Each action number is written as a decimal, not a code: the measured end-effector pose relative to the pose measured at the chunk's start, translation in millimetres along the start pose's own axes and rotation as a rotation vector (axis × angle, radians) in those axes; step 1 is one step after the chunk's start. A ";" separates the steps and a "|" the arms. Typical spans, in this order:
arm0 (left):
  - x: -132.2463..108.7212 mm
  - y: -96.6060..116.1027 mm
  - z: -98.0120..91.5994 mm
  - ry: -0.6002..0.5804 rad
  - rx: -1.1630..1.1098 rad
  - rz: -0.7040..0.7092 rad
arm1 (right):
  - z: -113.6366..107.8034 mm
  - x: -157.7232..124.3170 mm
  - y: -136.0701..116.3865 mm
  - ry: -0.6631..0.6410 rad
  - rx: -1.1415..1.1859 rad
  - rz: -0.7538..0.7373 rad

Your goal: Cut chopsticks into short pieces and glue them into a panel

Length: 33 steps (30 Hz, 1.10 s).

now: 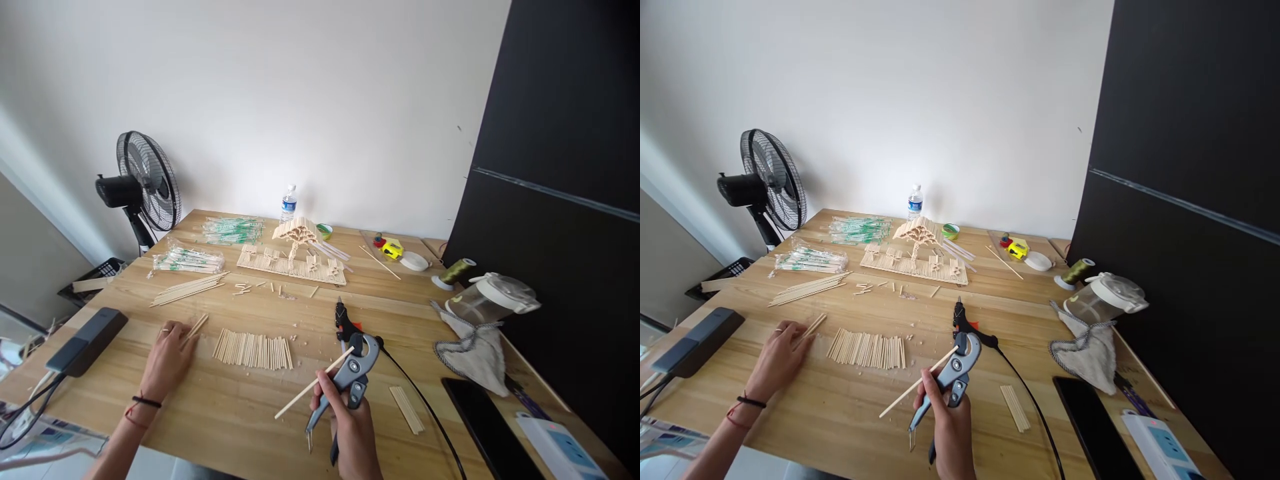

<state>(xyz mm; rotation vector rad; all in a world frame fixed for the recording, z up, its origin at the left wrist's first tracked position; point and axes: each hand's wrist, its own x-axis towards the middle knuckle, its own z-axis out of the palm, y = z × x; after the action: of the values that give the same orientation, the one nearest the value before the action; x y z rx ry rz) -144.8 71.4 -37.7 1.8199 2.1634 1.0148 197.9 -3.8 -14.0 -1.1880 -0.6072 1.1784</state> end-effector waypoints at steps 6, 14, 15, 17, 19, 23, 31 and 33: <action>-17.4 12.6 -25.8 -0.080 -0.034 0.021 | -14.9 -0.5 -1.1 -0.030 0.008 0.021; -141.1 120.4 19.0 -0.626 -0.933 -0.413 | -18.5 11.3 -15.1 -0.223 0.122 0.116; -146.4 127.8 24.6 -0.690 -0.977 -0.389 | -18.5 12.7 -17.6 -0.232 0.133 0.124; -147.2 136.0 28.5 -0.838 -1.027 -0.313 | -19.0 15.1 -20.8 -0.250 0.135 0.130; -141.5 138.6 24.7 -0.950 -1.030 -0.259 | -20.1 16.5 -21.2 -0.253 0.136 0.132; -135.7 145.0 12.9 -1.013 -0.979 -0.254 | -21.8 14.7 -18.6 -0.209 0.146 0.121; -141.7 163.4 14.0 -0.985 -1.055 -0.343 | -25.3 12.5 -14.8 -0.154 0.103 0.102; -139.9 164.1 14.5 -0.974 -1.033 -0.340 | -25.0 13.8 -11.8 -0.146 0.098 0.101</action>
<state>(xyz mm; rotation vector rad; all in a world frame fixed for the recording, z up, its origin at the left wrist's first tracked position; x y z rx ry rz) 33.7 -43.8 1.2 1.0129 0.9756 0.6896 228.5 0.3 -13.9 -1.0660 -0.5972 1.3738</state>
